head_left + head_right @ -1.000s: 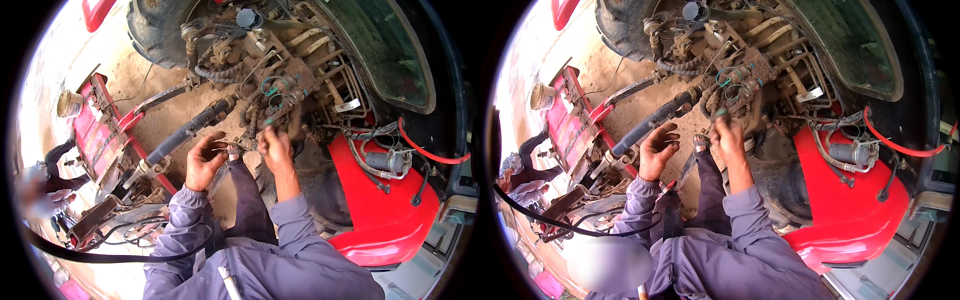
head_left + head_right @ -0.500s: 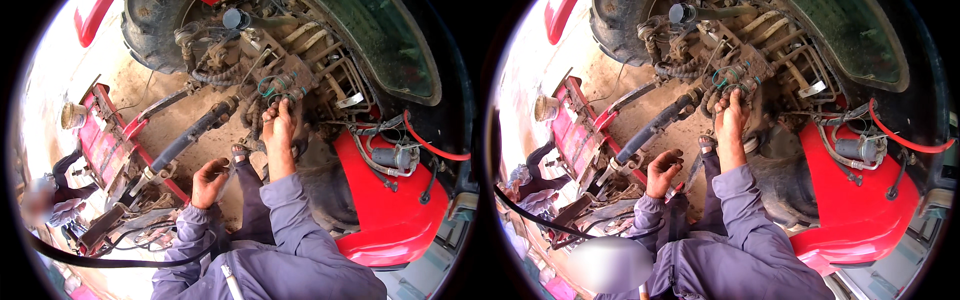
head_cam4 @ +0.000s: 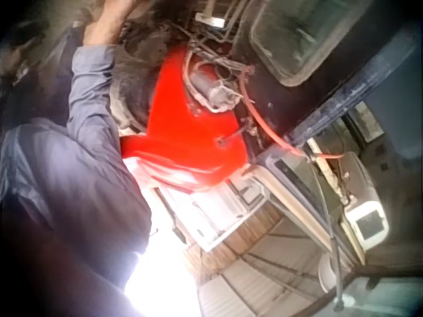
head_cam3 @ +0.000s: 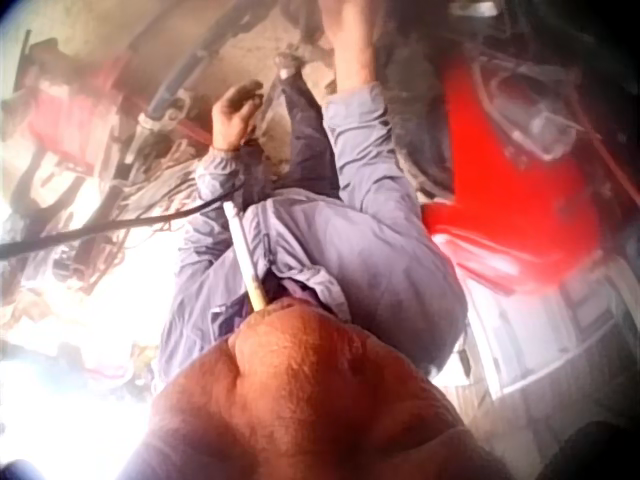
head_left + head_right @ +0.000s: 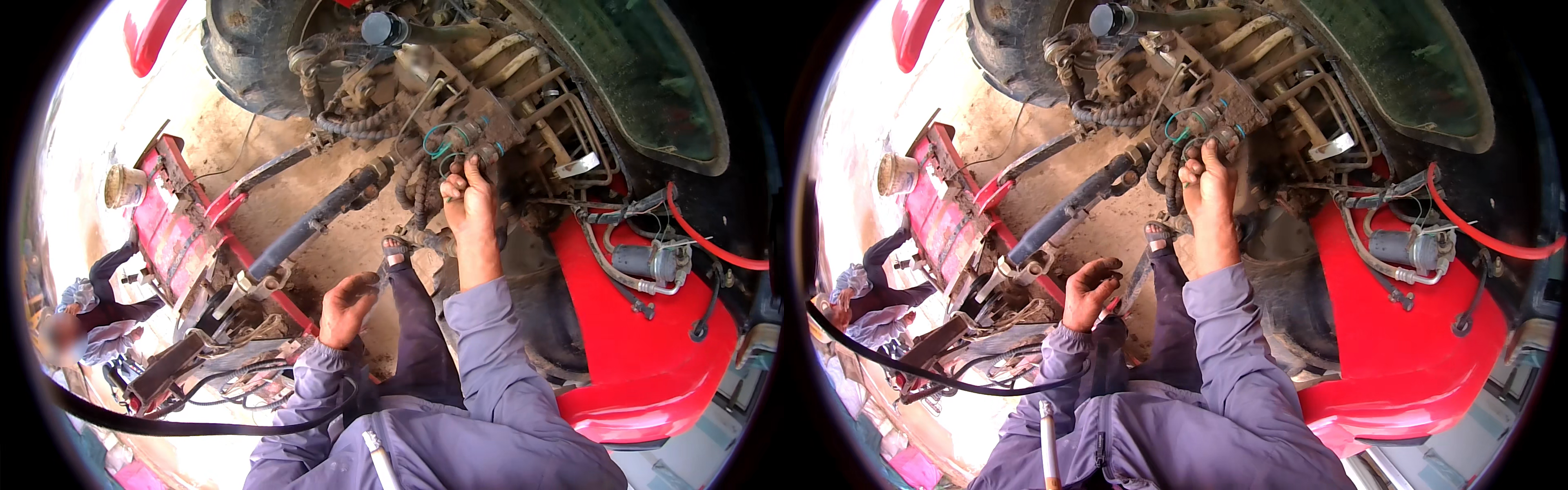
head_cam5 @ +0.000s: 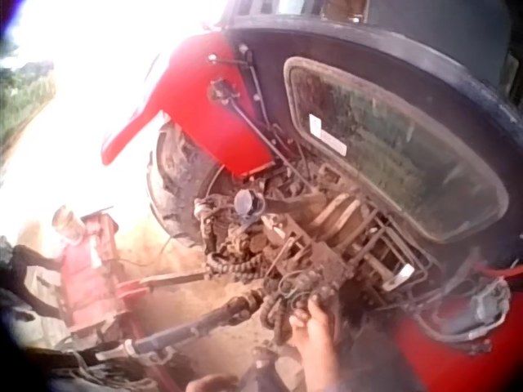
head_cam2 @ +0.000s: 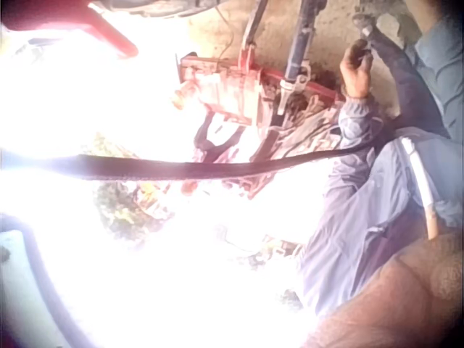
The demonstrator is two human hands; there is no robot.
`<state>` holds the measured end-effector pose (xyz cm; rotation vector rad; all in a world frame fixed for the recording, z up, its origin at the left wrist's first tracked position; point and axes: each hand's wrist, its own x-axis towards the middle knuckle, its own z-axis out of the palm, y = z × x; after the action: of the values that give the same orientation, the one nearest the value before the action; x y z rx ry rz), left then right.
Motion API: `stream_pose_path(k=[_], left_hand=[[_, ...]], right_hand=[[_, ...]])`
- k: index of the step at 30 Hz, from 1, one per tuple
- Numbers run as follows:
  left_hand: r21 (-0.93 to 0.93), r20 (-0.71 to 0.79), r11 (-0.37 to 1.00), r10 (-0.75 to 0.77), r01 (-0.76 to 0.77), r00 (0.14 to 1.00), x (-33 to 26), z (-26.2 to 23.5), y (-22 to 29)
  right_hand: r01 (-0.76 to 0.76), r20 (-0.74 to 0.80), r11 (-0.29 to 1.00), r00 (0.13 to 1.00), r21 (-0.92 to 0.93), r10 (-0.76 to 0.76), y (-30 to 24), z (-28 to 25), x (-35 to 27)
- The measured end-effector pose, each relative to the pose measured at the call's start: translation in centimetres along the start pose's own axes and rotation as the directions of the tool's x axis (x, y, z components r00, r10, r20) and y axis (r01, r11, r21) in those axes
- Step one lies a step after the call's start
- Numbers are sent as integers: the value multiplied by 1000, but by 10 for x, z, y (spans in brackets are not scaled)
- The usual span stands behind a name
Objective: The person works on the hydraulic connections of a tractor, pulling and reattaching hoses to the rear ports and handling a green plastic component by hand.
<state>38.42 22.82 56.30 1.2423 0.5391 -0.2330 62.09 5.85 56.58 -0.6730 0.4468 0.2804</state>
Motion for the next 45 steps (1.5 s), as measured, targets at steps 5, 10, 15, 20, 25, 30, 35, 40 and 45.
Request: stream_pose_path(k=[5, 10, 15, 20, 25, 30, 35, 40, 45], left_hand=[[24, 24, 1000, -19, 19, 1000, -4, 5, -12], [23, -11, 1000, -17, 17, 1000, -11, 0, -14], [72, -51, 997, -25, 28, 998, -11, 6, -15], [5, -144, 1000, -13, 13, 989, -10, -2, -15], [54, -237, 998, 35, -23, 971, -24, -52, -34], [-11, -402, 998, 49, -59, 914, -57, -105, -48], [170, -652, 985, 126, -17, 748, -99, -165, -52], [200, -757, 974, 224, -108, 614, -167, -228, -74], [225, -724, 951, 308, -211, 617, -162, -237, -49]], right_hand=[[47, -63, 998, 997, 30, -45, 7, 1, 2], [68, -113, 988, 990, -141, -84, 5, 3, 1], [79, -40, 989, 996, -128, -84, -10, -9, 5], [-65, 39, 985, 997, -160, 72, -4, -19, -2], [-259, 10, 931, 963, -256, 271, 68, -55, -54], [-333, -61, 756, 930, -563, 364, 141, -52, -115], [174, 247, 215, 890, -961, 382, 218, -69, -92], [422, 391, 2, 838, -906, 379, 240, 20, -134], [403, 404, 39, 902, -914, 151, 183, 5, -133]])
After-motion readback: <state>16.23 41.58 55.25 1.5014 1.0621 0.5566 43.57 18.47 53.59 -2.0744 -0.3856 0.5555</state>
